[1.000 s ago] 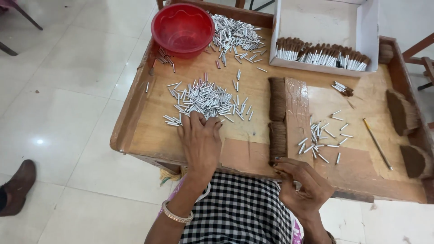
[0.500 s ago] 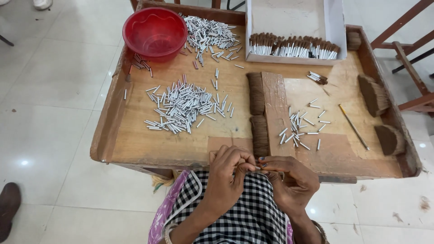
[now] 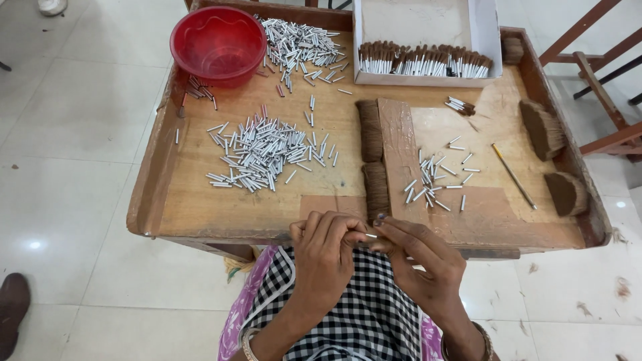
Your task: Assembling small brushes by inserting the brush head into a metal ferrule.
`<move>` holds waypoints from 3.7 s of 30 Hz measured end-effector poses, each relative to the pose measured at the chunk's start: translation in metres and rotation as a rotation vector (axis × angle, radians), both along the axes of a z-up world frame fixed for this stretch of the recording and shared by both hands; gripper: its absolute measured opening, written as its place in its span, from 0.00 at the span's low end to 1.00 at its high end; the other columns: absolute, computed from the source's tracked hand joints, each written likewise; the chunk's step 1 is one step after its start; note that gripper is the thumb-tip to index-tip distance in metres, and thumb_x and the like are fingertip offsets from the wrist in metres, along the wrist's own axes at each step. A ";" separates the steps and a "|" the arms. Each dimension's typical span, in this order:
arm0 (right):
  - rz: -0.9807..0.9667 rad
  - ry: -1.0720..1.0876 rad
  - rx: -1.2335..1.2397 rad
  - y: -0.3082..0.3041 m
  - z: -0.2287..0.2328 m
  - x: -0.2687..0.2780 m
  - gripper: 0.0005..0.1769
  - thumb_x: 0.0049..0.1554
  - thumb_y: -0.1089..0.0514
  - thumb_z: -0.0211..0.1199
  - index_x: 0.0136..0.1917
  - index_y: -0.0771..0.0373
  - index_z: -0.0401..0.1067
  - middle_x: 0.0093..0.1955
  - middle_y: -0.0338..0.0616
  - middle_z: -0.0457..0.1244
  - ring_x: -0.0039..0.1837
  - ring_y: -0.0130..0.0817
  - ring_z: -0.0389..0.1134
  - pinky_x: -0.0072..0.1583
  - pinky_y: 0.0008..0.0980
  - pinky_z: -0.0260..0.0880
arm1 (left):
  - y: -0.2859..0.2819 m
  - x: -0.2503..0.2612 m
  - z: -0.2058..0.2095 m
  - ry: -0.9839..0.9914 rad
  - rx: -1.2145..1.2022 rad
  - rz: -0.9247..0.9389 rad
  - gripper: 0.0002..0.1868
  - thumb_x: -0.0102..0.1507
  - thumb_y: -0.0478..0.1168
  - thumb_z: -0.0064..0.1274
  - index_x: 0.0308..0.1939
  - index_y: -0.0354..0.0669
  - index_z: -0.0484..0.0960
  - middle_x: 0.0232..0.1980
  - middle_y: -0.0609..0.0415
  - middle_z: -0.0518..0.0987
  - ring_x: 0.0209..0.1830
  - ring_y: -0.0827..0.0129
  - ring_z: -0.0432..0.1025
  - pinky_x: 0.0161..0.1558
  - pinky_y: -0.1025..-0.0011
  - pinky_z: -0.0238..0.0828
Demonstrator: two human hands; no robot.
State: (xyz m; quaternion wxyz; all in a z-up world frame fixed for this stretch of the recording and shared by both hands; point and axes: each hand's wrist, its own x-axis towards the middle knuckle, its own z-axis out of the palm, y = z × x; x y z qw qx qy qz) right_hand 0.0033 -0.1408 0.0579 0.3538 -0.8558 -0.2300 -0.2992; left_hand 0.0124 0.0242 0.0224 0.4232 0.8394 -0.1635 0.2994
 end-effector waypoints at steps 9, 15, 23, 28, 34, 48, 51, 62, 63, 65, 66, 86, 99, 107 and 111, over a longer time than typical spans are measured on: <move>-0.006 -0.020 -0.032 0.007 -0.010 0.001 0.23 0.47 0.79 0.64 0.55 0.67 0.78 0.52 0.48 0.72 0.51 0.34 0.76 0.50 0.28 0.77 | 0.003 0.001 -0.005 0.018 0.015 0.034 0.05 0.62 0.34 0.59 0.40 0.45 0.79 0.42 0.63 0.79 0.43 0.69 0.70 0.50 0.66 0.54; 0.053 -0.013 -0.032 0.011 -0.004 0.001 0.22 0.48 0.79 0.65 0.55 0.67 0.78 0.52 0.48 0.72 0.49 0.35 0.76 0.50 0.28 0.76 | 0.003 0.001 -0.003 0.023 0.036 0.022 0.06 0.62 0.35 0.59 0.41 0.46 0.79 0.41 0.62 0.79 0.42 0.68 0.69 0.48 0.65 0.53; -0.073 -0.136 0.042 0.009 -0.018 0.003 0.13 0.49 0.78 0.67 0.44 0.64 0.78 0.43 0.40 0.72 0.44 0.28 0.75 0.46 0.26 0.74 | 0.000 -0.001 -0.006 0.047 -0.012 -0.025 0.06 0.60 0.31 0.58 0.38 0.45 0.78 0.40 0.63 0.79 0.41 0.68 0.69 0.48 0.65 0.54; -0.050 -0.024 0.088 0.006 -0.018 -0.003 0.14 0.47 0.77 0.65 0.43 0.64 0.79 0.43 0.41 0.72 0.44 0.28 0.75 0.45 0.25 0.74 | -0.004 -0.007 -0.013 0.035 -0.007 -0.012 0.05 0.60 0.32 0.58 0.38 0.45 0.79 0.38 0.62 0.78 0.39 0.67 0.68 0.47 0.65 0.54; -0.121 0.075 0.142 -0.002 -0.026 -0.009 0.15 0.44 0.79 0.63 0.39 0.63 0.79 0.40 0.40 0.72 0.41 0.30 0.74 0.43 0.25 0.71 | -0.008 -0.008 -0.017 0.038 -0.018 -0.037 0.04 0.63 0.35 0.59 0.36 0.46 0.79 0.36 0.62 0.79 0.37 0.68 0.67 0.45 0.65 0.53; -0.390 -0.093 -0.206 -0.022 -0.005 0.003 0.11 0.52 0.67 0.70 0.49 0.60 0.81 0.63 0.40 0.67 0.75 0.46 0.58 0.76 0.51 0.49 | -0.019 -0.012 -0.021 0.057 -0.060 -0.033 0.16 0.66 0.36 0.56 0.58 0.42 0.79 0.54 0.51 0.82 0.59 0.59 0.72 0.62 0.58 0.58; -0.433 -0.042 -0.312 -0.012 -0.006 0.014 0.10 0.53 0.59 0.72 0.50 0.57 0.82 0.79 0.45 0.56 0.84 0.54 0.44 0.79 0.62 0.33 | -0.024 -0.017 -0.025 0.112 0.057 -0.088 0.30 0.69 0.34 0.48 0.73 0.26 0.59 0.70 0.30 0.69 0.74 0.43 0.62 0.75 0.48 0.45; -0.258 0.063 -0.486 -0.008 -0.028 0.030 0.06 0.53 0.58 0.71 0.45 0.58 0.80 0.79 0.39 0.56 0.85 0.49 0.43 0.80 0.65 0.26 | -0.025 0.019 -0.030 0.155 0.162 0.008 0.19 0.63 0.38 0.56 0.58 0.43 0.79 0.62 0.50 0.74 0.63 0.55 0.64 0.58 0.55 0.56; -0.260 0.062 -0.486 -0.008 -0.028 0.031 0.06 0.53 0.58 0.71 0.45 0.58 0.80 0.79 0.39 0.56 0.85 0.49 0.43 0.80 0.65 0.26 | -0.025 0.022 -0.030 0.155 0.162 0.007 0.19 0.63 0.38 0.56 0.58 0.43 0.79 0.62 0.50 0.74 0.63 0.55 0.64 0.58 0.55 0.56; -0.241 0.031 -0.431 -0.010 -0.030 0.030 0.07 0.52 0.58 0.71 0.46 0.58 0.79 0.77 0.39 0.58 0.84 0.49 0.45 0.80 0.64 0.28 | -0.026 0.026 -0.031 0.127 0.153 -0.009 0.12 0.63 0.39 0.58 0.51 0.43 0.82 0.59 0.53 0.74 0.64 0.56 0.64 0.57 0.55 0.57; -0.243 0.033 -0.431 -0.011 -0.031 0.031 0.07 0.52 0.58 0.71 0.46 0.58 0.79 0.77 0.39 0.58 0.84 0.49 0.45 0.80 0.64 0.28 | -0.026 0.028 -0.030 0.127 0.154 -0.012 0.12 0.63 0.39 0.58 0.51 0.43 0.82 0.59 0.53 0.74 0.64 0.56 0.64 0.57 0.55 0.57; -0.072 0.189 0.156 -0.013 -0.016 -0.001 0.16 0.49 0.70 0.69 0.52 0.64 0.79 0.54 0.42 0.71 0.59 0.40 0.70 0.58 0.36 0.73 | -0.015 -0.001 0.006 0.096 -0.059 -0.150 0.10 0.71 0.42 0.47 0.43 0.42 0.81 0.46 0.53 0.75 0.44 0.61 0.64 0.49 0.61 0.55; 0.061 0.164 0.263 -0.006 -0.015 0.005 0.13 0.51 0.80 0.61 0.46 0.70 0.77 0.42 0.46 0.72 0.43 0.29 0.76 0.45 0.23 0.78 | 0.000 0.006 -0.015 0.464 -0.438 -0.287 0.14 0.63 0.51 0.62 0.39 0.45 0.90 0.31 0.58 0.82 0.31 0.72 0.65 0.48 0.69 0.60; -0.072 0.005 0.158 0.008 -0.031 0.021 0.14 0.48 0.80 0.60 0.42 0.67 0.78 0.41 0.46 0.72 0.43 0.29 0.74 0.43 0.25 0.71 | 0.043 0.050 -0.010 0.060 0.153 0.421 0.10 0.63 0.42 0.59 0.46 0.44 0.84 0.43 0.49 0.75 0.45 0.57 0.68 0.50 0.59 0.61; -0.071 0.012 0.193 0.013 -0.030 0.022 0.14 0.48 0.80 0.59 0.42 0.66 0.77 0.43 0.46 0.72 0.45 0.29 0.75 0.42 0.23 0.71 | 0.046 0.058 -0.010 0.096 0.258 0.510 0.09 0.60 0.39 0.58 0.43 0.43 0.80 0.45 0.47 0.76 0.48 0.53 0.69 0.50 0.57 0.59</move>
